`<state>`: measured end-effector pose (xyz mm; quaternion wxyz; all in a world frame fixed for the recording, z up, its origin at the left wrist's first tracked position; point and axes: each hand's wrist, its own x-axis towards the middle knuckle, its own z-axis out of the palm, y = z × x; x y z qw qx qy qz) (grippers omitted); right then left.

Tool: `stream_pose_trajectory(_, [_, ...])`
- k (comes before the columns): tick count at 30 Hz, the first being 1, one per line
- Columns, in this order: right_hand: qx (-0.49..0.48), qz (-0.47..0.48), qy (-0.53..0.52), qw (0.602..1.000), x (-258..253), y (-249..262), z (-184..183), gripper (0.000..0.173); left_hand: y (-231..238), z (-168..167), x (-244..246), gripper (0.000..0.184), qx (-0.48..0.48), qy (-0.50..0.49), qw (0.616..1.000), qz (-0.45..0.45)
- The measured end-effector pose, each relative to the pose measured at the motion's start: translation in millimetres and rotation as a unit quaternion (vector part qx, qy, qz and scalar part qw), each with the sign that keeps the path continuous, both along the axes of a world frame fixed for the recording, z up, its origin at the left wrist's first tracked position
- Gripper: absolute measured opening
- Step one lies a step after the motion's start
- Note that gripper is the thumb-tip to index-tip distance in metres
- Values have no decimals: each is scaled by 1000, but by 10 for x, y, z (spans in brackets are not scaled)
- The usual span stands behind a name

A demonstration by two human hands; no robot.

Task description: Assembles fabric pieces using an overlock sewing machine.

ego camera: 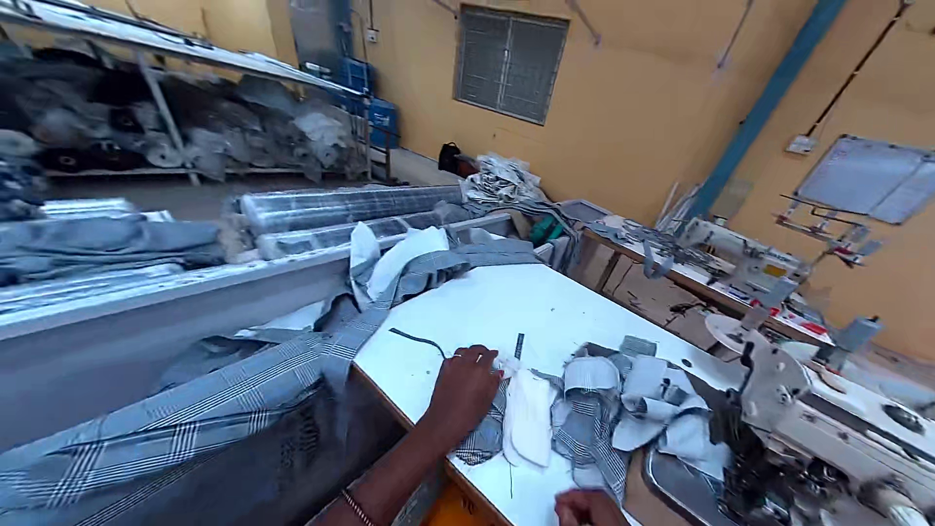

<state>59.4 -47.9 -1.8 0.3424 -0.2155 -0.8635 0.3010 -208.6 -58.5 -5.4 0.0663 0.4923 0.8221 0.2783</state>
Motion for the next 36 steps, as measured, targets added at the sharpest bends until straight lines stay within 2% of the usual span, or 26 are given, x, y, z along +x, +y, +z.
stream_pose_trajectory(2, [-10,16,-7,1000,-446,234,34,19,27,-61,-224,45,-10,-28,1000,-3])
stream_pose_trajectory(4, [5,-18,-33,999,-869,521,-23,20,20,-131,-379,40,11,-65,997,-34])
stream_pose_trajectory(8, [-10,-114,-237,965,-1373,846,11,45,33,-115,-496,39,-6,-86,994,-66])
stream_pose_trajectory(10, [-12,-118,-283,952,-1423,921,31,47,57,-100,-558,39,-16,-94,992,-81])
stream_pose_trajectory(13, [-34,-109,-214,970,-1334,982,-57,32,52,-133,-624,36,-2,-95,991,-93])
stream_pose_trajectory(16, [-74,-95,-130,984,-1220,1044,-178,26,35,-212,-619,39,41,-64,993,-89])
stream_pose_trajectory(22, [-248,-53,-81,964,-1162,1116,-81,18,19,-372,-592,33,187,-37,978,-90])
stream_pose_trajectory(26, [-289,-67,-58,953,-1172,1104,-64,12,-34,-411,-575,30,277,-12,959,-53])
stream_pose_trajectory(31, [-310,-63,-39,948,-1172,1092,-74,12,-74,-358,-579,33,229,-117,966,-11])
stream_pose_trajectory(36, [-318,-43,-5,947,-1137,1109,-87,8,-100,-312,-571,18,196,-192,961,-33])
